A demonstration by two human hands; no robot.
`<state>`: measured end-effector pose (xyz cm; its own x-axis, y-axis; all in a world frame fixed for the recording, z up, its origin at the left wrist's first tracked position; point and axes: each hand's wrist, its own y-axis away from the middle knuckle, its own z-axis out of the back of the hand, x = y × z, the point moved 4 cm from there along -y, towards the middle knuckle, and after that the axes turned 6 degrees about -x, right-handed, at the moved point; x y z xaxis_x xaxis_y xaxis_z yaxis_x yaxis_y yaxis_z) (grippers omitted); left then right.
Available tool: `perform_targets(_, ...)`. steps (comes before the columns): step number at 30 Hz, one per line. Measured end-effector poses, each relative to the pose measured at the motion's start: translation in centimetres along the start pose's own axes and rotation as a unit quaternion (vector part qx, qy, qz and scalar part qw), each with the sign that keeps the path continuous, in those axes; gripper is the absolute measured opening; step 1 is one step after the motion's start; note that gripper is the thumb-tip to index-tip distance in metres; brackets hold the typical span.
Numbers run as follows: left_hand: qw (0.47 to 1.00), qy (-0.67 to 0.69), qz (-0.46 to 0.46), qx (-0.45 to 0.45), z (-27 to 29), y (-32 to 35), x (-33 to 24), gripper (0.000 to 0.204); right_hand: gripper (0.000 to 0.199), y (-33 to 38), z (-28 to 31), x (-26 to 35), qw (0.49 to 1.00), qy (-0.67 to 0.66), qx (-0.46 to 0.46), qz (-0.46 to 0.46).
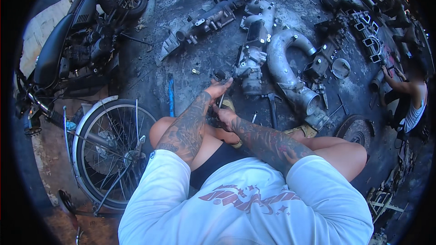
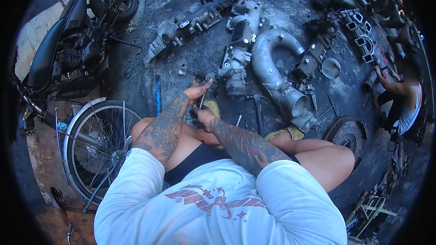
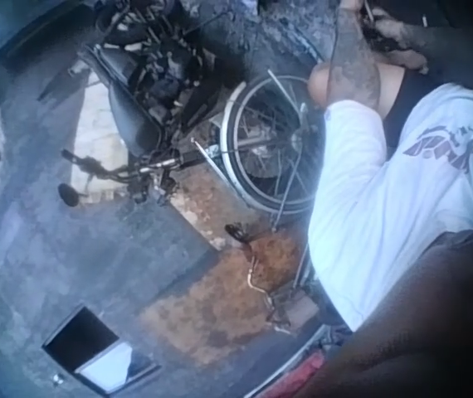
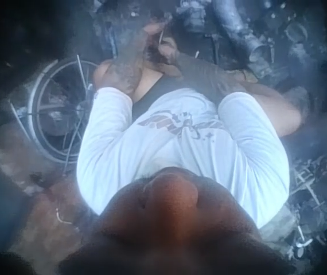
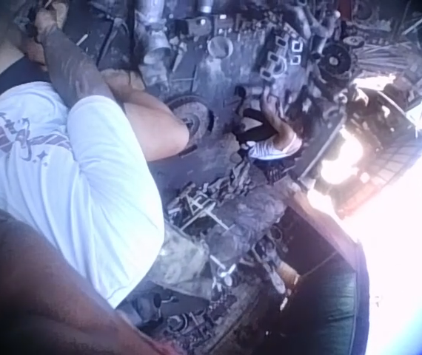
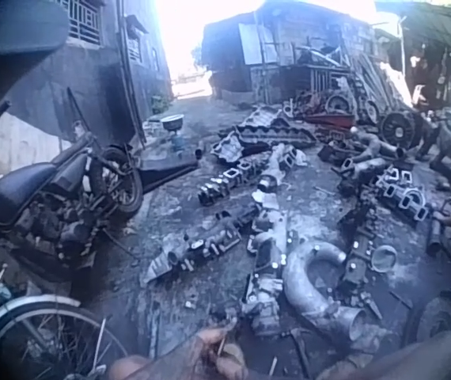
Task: Disassembling and cleaning various automotive engine intake and manifold components on the ground.
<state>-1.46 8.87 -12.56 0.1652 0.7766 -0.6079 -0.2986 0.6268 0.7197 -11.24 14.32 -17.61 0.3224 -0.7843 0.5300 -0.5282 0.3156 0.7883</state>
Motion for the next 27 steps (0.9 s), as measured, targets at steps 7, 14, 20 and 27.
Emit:
perform_targets(7, 0.928, 0.238, 0.073, -0.279, 3.1, -2.4, 1.0, 0.091, 0.025, 0.1, -1.5, 1.7, 0.999, -0.050, 0.005, -0.001)
perform_targets(14, 0.888, -0.144, -0.272, -0.342, 3.6, -2.8, -2.9, 0.037, 0.036, -1.8, 0.1, -0.1, 0.998, 0.055, -0.012, 0.003)
perform_targets(20, 0.880, -0.149, -0.304, -0.332, 3.2, -2.0, -4.3, 0.030, 0.033, -0.8, 0.6, 0.2, 0.996, 0.063, 0.044, 0.044)
perform_targets(27, 0.896, -0.172, -0.207, -0.354, 2.9, -3.4, -2.8, 0.032, 0.023, 2.8, 6.0, 4.2, 0.975, 0.221, 0.021, -0.002)
